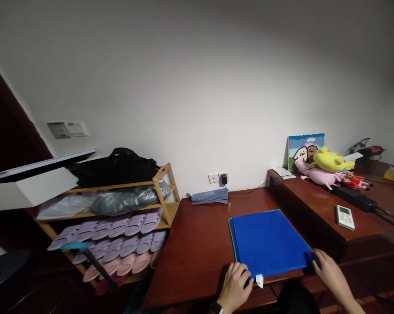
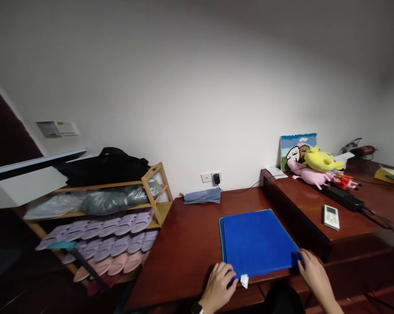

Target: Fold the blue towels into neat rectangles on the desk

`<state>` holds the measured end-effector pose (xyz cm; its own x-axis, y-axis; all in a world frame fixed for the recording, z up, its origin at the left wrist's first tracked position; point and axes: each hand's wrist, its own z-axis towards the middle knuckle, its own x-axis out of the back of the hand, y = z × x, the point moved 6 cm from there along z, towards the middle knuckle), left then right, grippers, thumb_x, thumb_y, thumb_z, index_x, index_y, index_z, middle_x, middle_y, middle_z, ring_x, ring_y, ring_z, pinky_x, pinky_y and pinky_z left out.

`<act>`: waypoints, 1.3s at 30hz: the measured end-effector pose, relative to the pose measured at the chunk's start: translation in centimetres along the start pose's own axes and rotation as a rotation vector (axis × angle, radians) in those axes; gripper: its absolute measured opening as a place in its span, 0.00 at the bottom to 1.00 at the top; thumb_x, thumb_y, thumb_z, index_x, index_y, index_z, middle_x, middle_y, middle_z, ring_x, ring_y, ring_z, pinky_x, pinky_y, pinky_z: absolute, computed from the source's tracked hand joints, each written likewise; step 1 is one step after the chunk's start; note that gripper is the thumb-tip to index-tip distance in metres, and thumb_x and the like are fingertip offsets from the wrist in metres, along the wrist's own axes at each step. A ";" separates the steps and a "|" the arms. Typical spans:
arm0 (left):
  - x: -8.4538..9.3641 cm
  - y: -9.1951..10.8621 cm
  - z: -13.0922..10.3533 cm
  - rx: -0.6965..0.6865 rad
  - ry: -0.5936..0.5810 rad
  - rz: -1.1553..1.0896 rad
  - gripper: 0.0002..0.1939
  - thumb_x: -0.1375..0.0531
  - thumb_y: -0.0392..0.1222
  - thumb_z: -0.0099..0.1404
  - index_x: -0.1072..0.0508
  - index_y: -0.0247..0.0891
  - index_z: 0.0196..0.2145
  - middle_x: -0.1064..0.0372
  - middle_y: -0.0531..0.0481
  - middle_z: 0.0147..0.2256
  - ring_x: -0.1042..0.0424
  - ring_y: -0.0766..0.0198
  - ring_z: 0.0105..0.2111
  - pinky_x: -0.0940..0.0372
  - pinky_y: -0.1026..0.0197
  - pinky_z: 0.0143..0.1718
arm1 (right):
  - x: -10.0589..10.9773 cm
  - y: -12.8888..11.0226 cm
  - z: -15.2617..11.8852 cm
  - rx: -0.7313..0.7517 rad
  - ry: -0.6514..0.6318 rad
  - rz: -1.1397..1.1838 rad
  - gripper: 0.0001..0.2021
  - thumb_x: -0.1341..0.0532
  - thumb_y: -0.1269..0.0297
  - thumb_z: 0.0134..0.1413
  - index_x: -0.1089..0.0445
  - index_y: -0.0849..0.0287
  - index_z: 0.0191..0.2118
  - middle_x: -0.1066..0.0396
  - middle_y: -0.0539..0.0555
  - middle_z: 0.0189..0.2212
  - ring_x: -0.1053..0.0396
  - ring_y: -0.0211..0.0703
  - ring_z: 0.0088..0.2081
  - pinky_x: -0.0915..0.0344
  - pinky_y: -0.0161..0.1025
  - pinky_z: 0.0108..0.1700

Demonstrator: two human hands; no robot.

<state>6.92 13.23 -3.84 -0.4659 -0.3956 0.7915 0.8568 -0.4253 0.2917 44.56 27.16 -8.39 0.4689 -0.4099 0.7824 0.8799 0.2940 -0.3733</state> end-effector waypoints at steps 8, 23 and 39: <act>-2.0 -0.5 1.2 -0.068 -0.216 -0.032 0.27 0.38 0.42 0.68 0.31 0.53 0.63 0.33 0.50 0.65 0.34 0.52 0.64 0.37 0.44 0.66 | -3.2 -9.3 -2.4 0.302 -0.437 0.086 0.25 0.44 0.45 0.64 0.36 0.33 0.66 0.40 0.50 0.69 0.44 0.60 0.70 0.47 0.68 0.68; -4.2 -3.5 3.6 -0.153 -0.237 0.088 0.26 0.46 0.40 0.75 0.39 0.49 0.69 0.37 0.50 0.67 0.38 0.58 0.66 0.38 0.49 0.67 | -7.2 -7.1 2.1 0.334 -0.556 -0.027 0.37 0.52 0.75 0.59 0.44 0.33 0.69 0.47 0.49 0.71 0.50 0.50 0.71 0.47 0.59 0.69; -11.2 -14.4 16.8 0.165 -0.344 0.068 0.29 0.55 0.35 0.75 0.41 0.50 0.70 0.47 0.51 0.71 0.51 0.57 0.72 0.52 0.45 0.72 | -17.7 -4.6 17.6 0.275 -0.501 0.013 0.24 0.50 0.54 0.69 0.39 0.37 0.68 0.45 0.50 0.71 0.51 0.54 0.72 0.49 0.58 0.70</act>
<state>3.54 37.44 -7.87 -0.3296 -0.1100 0.9377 0.9201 -0.2600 0.2929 30.83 48.27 -11.68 0.3271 0.0350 0.9444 0.7902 0.5380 -0.2936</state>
